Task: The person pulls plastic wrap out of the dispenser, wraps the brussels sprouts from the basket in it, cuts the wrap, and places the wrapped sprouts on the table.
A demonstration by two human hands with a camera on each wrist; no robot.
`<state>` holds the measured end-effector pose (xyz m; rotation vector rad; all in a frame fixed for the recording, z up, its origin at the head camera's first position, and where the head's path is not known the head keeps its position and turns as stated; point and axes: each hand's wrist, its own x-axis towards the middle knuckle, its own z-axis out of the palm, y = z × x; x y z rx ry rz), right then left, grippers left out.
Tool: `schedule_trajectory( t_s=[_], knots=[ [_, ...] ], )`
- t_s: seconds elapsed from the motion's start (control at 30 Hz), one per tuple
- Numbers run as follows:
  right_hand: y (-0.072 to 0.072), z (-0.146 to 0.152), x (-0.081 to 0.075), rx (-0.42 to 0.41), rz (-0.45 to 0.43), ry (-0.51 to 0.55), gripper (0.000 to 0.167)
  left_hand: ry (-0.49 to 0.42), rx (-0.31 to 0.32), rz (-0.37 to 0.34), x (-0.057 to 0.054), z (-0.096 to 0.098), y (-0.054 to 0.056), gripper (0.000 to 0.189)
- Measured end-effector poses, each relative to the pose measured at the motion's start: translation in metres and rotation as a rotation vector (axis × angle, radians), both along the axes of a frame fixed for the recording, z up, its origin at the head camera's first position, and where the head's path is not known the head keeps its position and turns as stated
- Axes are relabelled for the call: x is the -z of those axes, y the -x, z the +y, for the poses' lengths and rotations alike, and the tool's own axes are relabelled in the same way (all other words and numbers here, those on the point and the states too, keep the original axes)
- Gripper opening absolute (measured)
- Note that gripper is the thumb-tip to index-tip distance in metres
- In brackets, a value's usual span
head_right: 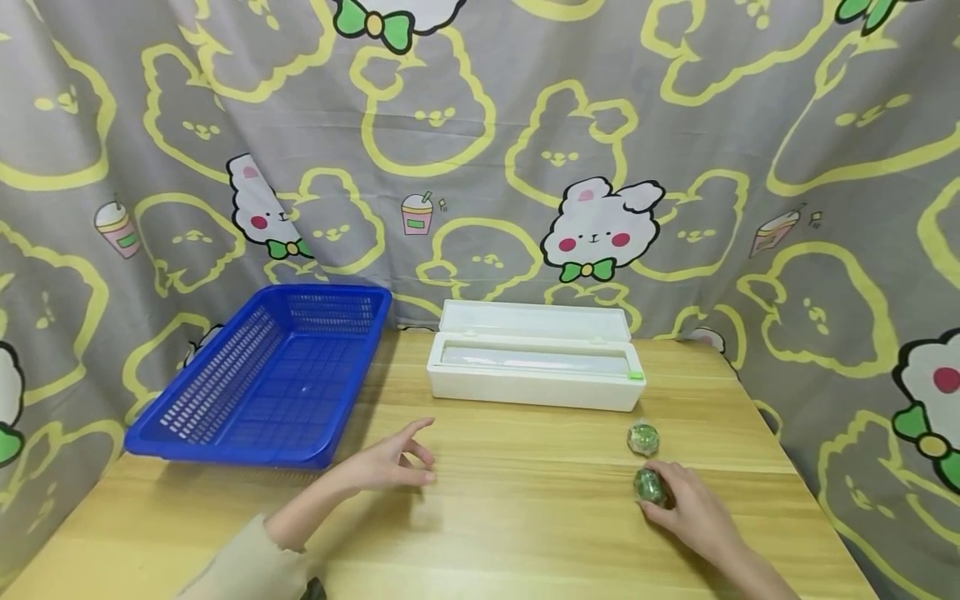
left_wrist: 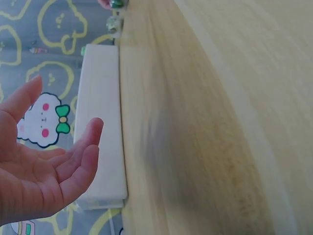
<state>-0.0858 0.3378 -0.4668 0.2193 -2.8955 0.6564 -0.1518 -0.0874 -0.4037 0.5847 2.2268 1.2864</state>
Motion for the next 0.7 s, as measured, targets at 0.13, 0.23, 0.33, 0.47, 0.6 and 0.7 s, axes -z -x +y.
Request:
schedule_trajectory(
  t_s=[0.13, 0.23, 0.33, 0.47, 0.6, 0.7],
  knots=[
    [0.003, 0.012, 0.003, -0.017, 0.036, -0.009, 0.049, -0.004, -0.013, -0.011, 0.001, -0.003, -0.003, 0.085],
    [0.009, 0.016, 0.004, -0.036, 0.042, 0.007, 0.050, -0.012, -0.009, -0.025, 0.001, -0.004, -0.005, 0.085],
    [0.014, 0.019, 0.004, -0.062, 0.048, 0.036, 0.052, -0.014, -0.003, -0.029, 0.002, -0.005, -0.005, 0.085],
    [0.015, 0.023, 0.006, -0.106, 0.093, 0.067, 0.059, -0.009, -0.002, -0.025, 0.003, -0.006, -0.005, 0.086],
    [0.011, 0.028, 0.008, -0.152, 0.111, 0.088, 0.067, -0.002, -0.004, -0.022, 0.003, -0.008, -0.004, 0.085],
    [0.010, 0.029, 0.008, -0.163, 0.130, 0.070, 0.070, 0.002, 0.001, -0.018, 0.004, -0.009, -0.004, 0.085]
  ],
)
